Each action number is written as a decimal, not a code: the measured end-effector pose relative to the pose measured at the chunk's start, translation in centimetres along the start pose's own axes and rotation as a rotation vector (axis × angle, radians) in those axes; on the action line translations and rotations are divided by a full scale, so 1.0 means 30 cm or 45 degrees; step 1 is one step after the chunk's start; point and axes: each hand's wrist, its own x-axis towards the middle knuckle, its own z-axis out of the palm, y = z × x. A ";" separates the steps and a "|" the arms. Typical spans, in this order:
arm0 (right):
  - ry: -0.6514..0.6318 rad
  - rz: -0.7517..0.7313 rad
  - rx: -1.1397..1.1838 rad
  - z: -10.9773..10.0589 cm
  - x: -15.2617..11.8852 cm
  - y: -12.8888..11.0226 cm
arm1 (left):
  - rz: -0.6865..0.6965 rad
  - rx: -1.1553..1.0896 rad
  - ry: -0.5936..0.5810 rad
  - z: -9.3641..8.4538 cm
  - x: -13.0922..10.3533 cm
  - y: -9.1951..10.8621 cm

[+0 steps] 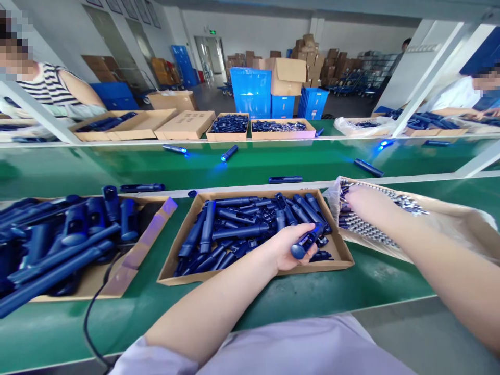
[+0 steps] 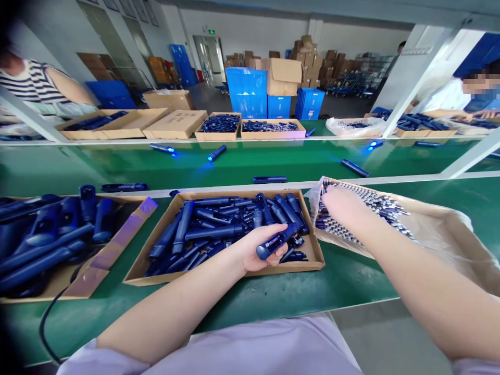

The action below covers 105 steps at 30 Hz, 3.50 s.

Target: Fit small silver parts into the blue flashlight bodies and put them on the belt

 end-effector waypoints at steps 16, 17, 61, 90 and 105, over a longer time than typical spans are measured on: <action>0.268 -0.621 0.634 -0.049 -0.257 -0.312 | 0.063 -0.049 0.040 0.004 0.012 -0.012; 0.377 -0.639 0.587 -0.029 -0.270 -0.319 | 0.058 -0.061 0.058 0.008 0.008 -0.011; 0.732 0.131 1.828 0.110 -0.178 -0.403 | 0.467 -0.183 0.113 -0.004 0.038 -0.022; 0.801 0.053 0.971 0.088 -0.235 -0.385 | 0.580 0.165 -0.041 -0.003 0.031 -0.018; 0.959 0.040 0.635 0.336 -0.527 -0.181 | 0.698 1.721 1.134 -0.118 -0.040 0.463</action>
